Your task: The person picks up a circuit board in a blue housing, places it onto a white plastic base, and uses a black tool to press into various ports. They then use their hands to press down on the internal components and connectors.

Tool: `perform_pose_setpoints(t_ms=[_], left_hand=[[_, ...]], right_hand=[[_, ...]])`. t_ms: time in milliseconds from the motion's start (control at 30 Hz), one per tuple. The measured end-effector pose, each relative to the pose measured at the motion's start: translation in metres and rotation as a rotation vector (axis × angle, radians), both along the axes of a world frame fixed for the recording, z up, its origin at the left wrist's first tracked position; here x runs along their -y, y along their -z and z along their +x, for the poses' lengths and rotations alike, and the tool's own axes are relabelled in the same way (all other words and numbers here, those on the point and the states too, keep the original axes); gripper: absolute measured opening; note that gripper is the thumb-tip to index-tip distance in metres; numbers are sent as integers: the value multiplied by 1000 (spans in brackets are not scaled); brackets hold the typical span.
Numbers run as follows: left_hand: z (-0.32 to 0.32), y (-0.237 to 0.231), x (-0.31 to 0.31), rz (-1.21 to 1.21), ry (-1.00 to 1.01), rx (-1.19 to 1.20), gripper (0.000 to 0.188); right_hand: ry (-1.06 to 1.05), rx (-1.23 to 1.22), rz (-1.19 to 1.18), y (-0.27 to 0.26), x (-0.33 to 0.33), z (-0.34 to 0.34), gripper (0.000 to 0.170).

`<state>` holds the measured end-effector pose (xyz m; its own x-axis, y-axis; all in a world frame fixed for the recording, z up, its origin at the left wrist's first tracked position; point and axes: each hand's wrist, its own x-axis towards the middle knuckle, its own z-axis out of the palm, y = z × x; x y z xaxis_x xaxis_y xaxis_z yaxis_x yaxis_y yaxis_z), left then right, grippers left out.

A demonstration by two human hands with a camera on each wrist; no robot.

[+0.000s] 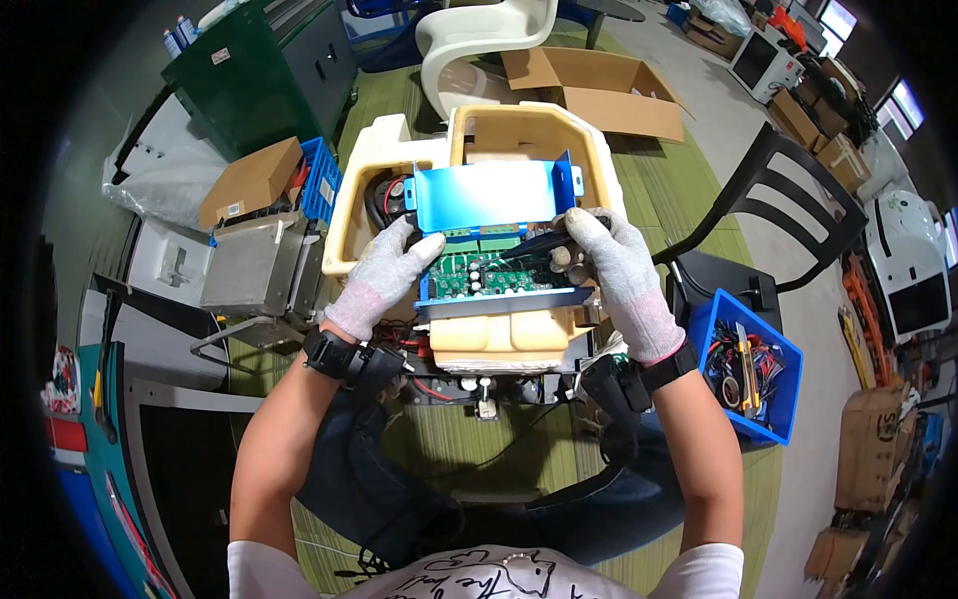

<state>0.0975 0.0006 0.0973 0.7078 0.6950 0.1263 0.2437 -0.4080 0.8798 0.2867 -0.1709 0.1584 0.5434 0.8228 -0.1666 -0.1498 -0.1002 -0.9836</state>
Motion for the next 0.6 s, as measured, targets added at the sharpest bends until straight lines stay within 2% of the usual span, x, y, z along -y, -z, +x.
perform_pose_setpoints(t_ms=[433, 600], left_hand=[[-1, -7, 2, -32, -13, -57, 42], [-1, -1, -1, -31, 1, -9, 43]], right_hand=[[-18, 27, -4, 1, -1, 1, 28], [-32, 33, -5, 1, 0, 2, 28]])
